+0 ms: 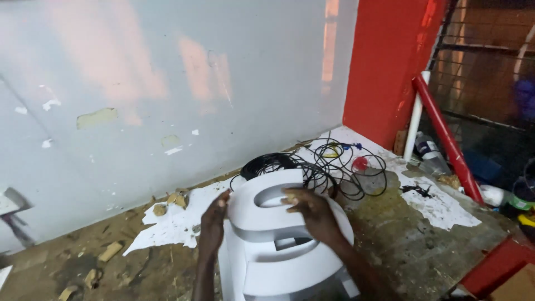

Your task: The person is arranging large 3D letters on a workbench, picking them up, rotating them, and placing them in specific positions.

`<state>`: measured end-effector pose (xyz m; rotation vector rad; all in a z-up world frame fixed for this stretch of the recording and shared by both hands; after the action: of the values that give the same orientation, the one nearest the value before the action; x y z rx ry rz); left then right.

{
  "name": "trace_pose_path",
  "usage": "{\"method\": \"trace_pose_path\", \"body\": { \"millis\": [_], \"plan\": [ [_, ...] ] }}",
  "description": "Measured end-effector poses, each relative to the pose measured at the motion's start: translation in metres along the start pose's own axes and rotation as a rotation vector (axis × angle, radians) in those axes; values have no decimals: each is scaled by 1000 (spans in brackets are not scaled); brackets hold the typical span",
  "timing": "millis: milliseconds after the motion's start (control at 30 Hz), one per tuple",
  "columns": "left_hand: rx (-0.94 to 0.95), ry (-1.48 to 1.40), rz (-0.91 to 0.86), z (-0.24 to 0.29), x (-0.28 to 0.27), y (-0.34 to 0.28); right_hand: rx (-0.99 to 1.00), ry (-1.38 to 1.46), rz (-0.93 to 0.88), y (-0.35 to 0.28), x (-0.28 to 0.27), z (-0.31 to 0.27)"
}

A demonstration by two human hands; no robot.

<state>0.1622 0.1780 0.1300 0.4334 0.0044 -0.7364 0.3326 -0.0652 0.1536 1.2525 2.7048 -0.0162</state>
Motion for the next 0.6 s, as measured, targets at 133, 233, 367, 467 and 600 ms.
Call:
{"method": "trace_pose_path", "body": {
  "millis": [133,233,367,467,600],
  "plan": [
    [200,-299,10,33,28,-112,-580,135,-247,-78,127,9],
    [59,-518,379,16,-1,-178,-656,-137,-302,-142,196,18],
    [-295,-909,702,-75,-43,-251,-752,-266,-608,-184,252,68],
    [-472,-840,655,-129,-67,-310,-771,-246,-652,-200,272,104],
    [-370,-685,380,-179,-78,-387,-734,-433,-672,-232,299,129]
  ]
}}
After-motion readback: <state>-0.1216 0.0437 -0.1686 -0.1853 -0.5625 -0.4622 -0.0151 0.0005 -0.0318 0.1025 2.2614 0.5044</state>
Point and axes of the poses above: each hand's wrist, its own y-axis towards the middle knuckle, its own x-axis out of the palm, z = x × y, the point moved 7 cm from there along y, towards the middle knuckle, and after that the axes turned 13 degrees about x, right-handed, at the moved point
